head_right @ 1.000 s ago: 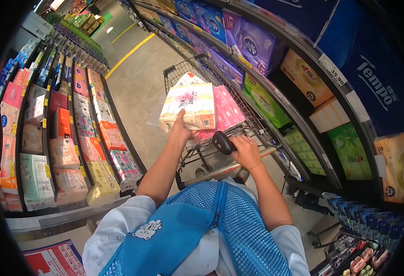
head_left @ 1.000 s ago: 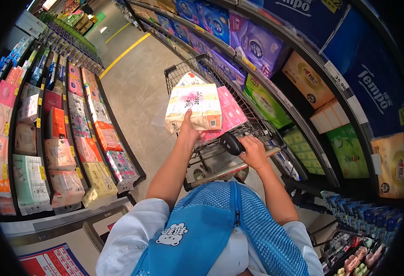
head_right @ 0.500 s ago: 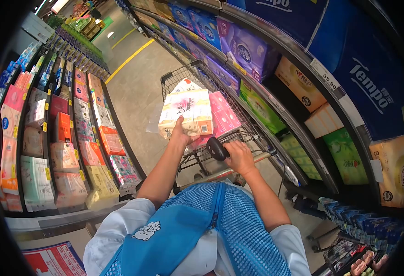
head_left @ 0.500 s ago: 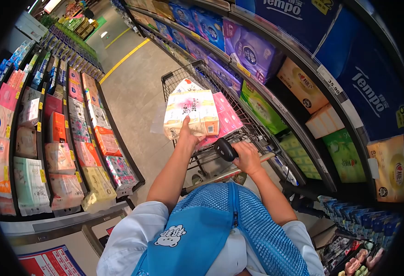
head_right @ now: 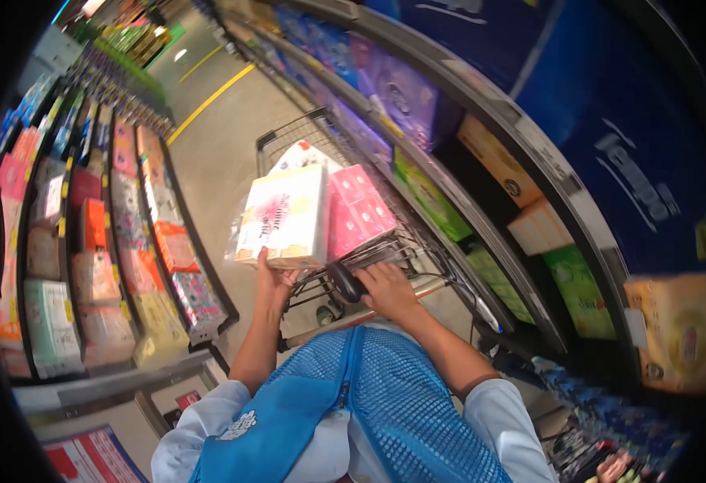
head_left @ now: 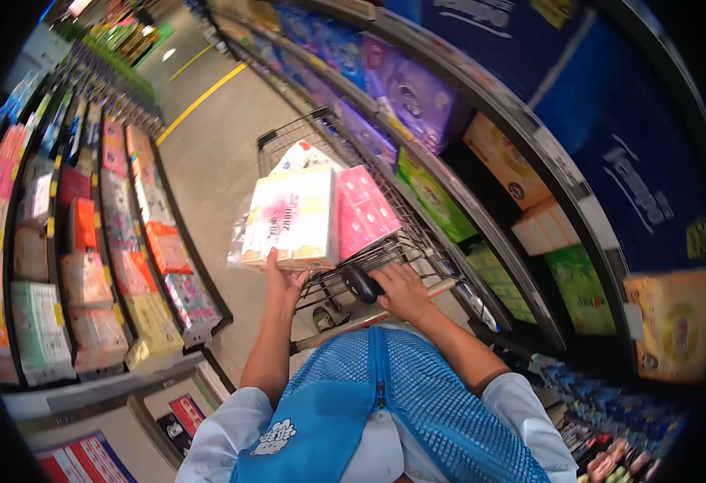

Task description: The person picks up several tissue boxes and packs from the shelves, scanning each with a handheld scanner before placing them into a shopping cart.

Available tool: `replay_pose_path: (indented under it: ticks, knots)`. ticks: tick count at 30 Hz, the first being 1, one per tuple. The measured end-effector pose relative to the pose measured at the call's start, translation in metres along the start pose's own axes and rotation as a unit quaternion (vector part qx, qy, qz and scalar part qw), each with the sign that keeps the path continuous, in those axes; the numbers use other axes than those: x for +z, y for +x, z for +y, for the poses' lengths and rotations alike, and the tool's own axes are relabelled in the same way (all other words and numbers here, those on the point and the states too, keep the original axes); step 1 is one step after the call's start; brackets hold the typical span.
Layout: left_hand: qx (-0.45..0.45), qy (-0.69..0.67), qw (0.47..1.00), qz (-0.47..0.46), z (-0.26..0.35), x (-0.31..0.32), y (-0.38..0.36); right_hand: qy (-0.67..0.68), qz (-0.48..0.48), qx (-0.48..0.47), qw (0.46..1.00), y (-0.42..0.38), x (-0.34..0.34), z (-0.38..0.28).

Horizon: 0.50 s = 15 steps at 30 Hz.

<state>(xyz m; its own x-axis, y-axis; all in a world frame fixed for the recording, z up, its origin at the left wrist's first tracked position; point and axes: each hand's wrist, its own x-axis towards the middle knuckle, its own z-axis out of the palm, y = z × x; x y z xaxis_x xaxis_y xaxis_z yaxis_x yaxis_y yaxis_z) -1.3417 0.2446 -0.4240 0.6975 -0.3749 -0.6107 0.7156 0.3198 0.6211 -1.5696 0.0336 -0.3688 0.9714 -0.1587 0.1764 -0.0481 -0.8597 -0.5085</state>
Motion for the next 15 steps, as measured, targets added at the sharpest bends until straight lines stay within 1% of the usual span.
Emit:
replay_pose_path:
  ticks: [2,3,6,9,11,13,14,15]
  knots:
    - [0.052,0.029,0.998,0.014,-0.013,-0.024,0.006,0.004,-0.034,-0.032,0.999,0.004,0.002,0.002]
    - [0.062,0.043,0.997,0.021,-0.015,-0.031,0.007,0.009,-0.053,-0.039,0.998,0.007,0.005,0.003]
    - [0.064,0.0,0.996,0.059,-0.015,-0.031,0.016,0.015,-0.086,-0.073,0.993,0.014,0.009,0.005]
    - [0.068,-0.036,0.996,0.049,-0.018,-0.047,0.036,0.014,-0.062,-0.113,0.992,0.03,0.01,0.008]
    - [0.085,-0.056,0.994,0.05,-0.009,-0.038,0.032,0.045,-0.071,-0.121,0.989,0.045,0.01,0.01]
    - [0.1,-0.07,0.989,0.08,0.006,-0.027,0.028,0.039,-0.057,-0.124,0.99,0.062,0.014,0.009]
    - [0.099,-0.072,0.991,0.059,0.004,-0.043,0.048,0.027,-0.051,-0.117,0.991,0.067,0.018,0.008]
    - [0.107,-0.095,0.987,0.075,0.009,-0.037,0.053,0.031,-0.056,-0.104,0.993,0.075,0.024,0.008]
